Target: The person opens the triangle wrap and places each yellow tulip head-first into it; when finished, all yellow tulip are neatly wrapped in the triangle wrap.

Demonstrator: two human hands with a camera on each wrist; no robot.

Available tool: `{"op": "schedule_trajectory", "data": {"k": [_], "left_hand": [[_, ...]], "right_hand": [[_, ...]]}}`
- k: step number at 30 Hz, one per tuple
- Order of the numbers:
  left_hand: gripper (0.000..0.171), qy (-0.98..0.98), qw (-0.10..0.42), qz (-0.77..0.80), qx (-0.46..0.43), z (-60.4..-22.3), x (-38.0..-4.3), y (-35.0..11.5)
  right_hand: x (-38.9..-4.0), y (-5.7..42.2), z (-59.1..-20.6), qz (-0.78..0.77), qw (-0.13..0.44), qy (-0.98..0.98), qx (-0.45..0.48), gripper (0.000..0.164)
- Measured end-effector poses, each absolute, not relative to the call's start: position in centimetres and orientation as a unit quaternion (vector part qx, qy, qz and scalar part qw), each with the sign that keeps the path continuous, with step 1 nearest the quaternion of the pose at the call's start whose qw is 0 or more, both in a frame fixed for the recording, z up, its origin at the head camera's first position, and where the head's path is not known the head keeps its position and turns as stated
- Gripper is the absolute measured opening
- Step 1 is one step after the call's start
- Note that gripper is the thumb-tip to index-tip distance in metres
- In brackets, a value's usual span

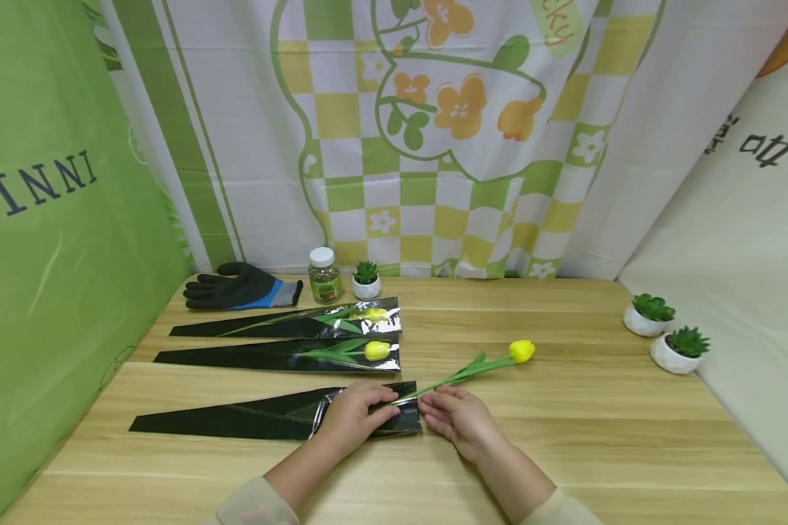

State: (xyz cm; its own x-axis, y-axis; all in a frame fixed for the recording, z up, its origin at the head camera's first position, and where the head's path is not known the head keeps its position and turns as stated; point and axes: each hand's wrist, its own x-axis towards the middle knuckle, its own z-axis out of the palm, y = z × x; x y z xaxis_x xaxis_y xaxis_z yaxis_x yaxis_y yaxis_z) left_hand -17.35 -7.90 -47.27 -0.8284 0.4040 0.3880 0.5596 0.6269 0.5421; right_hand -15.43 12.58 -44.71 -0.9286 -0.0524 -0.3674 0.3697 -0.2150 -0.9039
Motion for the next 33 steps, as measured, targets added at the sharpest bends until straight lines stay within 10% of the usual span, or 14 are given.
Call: {"op": "schedule_trajectory", "data": {"k": [12, 26, 33], "left_hand": [[0.023, -0.899, 0.102, -0.335, -0.263, -47.1, -17.3, -7.8], [0.023, -0.900, 0.094, -0.338, -0.257, -47.1, -17.2, -8.0], [0.024, -0.899, 0.096, -0.339, -0.259, -47.1, -17.3, -8.1]], "right_hand": [[-15.2, 14.2, -44.0, -0.735, 0.176, 0.647, 0.099, 0.045], [-20.1, 20.0, -42.1, -0.289, -0.008, 0.941, -0.177, 0.022], [-22.0, 20.7, -41.5, -0.197, 0.004, 0.950, -0.241, 0.022]]}}
